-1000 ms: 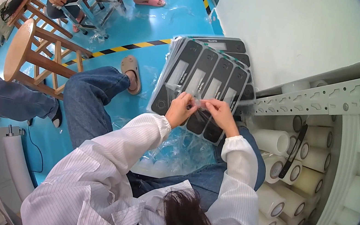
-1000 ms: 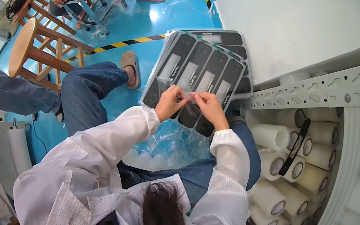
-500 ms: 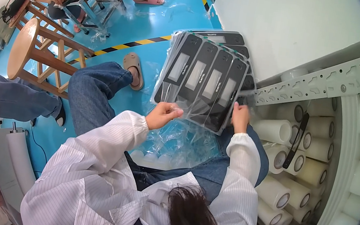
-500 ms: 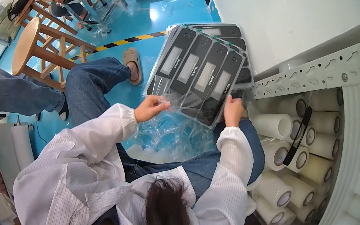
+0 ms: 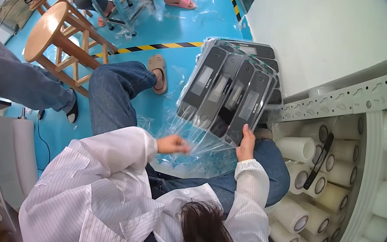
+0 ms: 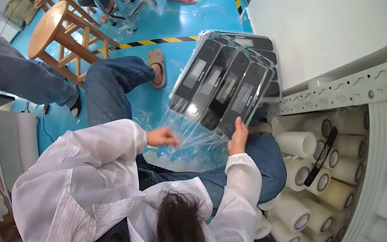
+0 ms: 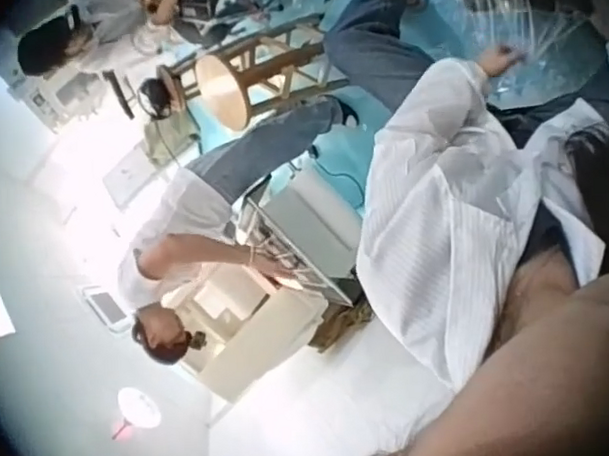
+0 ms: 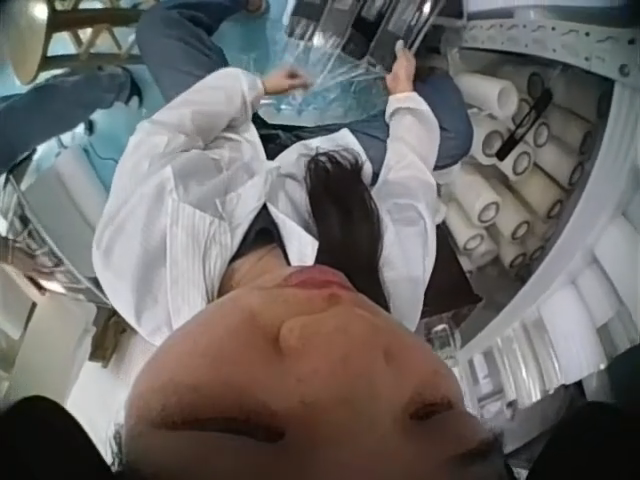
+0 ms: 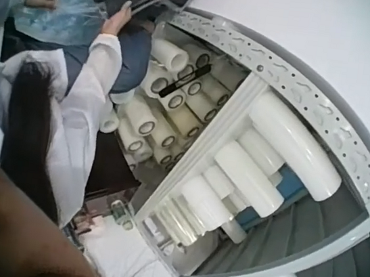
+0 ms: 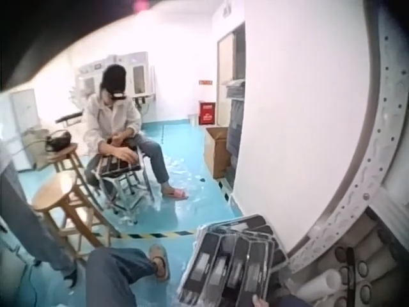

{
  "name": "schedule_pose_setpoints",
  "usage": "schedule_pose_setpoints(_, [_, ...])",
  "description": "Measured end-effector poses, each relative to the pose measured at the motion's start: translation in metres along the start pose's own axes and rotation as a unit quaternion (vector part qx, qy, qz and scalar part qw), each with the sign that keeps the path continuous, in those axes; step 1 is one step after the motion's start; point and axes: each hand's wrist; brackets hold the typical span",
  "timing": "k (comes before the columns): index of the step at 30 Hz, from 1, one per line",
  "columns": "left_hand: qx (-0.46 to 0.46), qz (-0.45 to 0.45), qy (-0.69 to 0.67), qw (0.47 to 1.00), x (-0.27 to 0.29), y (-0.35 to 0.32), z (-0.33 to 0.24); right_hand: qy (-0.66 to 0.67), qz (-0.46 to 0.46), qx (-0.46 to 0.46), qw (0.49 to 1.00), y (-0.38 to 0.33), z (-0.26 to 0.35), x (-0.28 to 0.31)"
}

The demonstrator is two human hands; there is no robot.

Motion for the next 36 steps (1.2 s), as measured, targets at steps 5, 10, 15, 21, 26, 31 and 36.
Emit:
schedule_pose_setpoints(5, [0.203, 0.113, 0.36, 0.904, 0.013, -0.036, -0.032, -0.054, 0.026, 0.053, 0.997, 0.007, 0.031, 0.009])
schedule_pose_setpoints(10, [0.275, 0.093, 0.457, 0.841, -0.011, -0.036, -0.066, -0.131, 0.046, 0.09, 0.986, -0.004, 0.051, -0.004])
schedule_pose_setpoints(15, [0.283, 0.211, 0.346, 0.869, -0.041, 0.012, 0.179, -0.158, 0.038, 0.153, 0.975, -0.013, 0.074, -0.023])
schedule_pose_setpoints(21, [0.223, 0.336, 0.387, 0.829, -0.051, 0.01, 0.192, -0.198, 0.045, 0.139, 0.969, -0.031, 0.09, -0.065])
schedule_pose_setpoints(26, [0.207, 0.251, 0.436, 0.839, -0.005, -0.032, -0.006, -0.542, -0.14, 0.354, 0.75, -0.021, 0.062, -0.057])
schedule_pose_setpoints(31, [0.083, 0.325, 0.078, 0.939, 0.055, -0.105, -0.092, -0.439, 0.261, 0.391, 0.766, -0.103, 0.034, -0.172])
schedule_pose_setpoints(36, [0.175, 0.113, -0.232, 0.95, 0.11, -0.117, -0.073, -0.489, 0.521, 0.014, 0.7, -0.105, -0.091, -0.162])
Point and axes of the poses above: each hand's wrist, its own y-axis towards the middle knuckle, its own x-axis out of the back of the hand, z = x × y
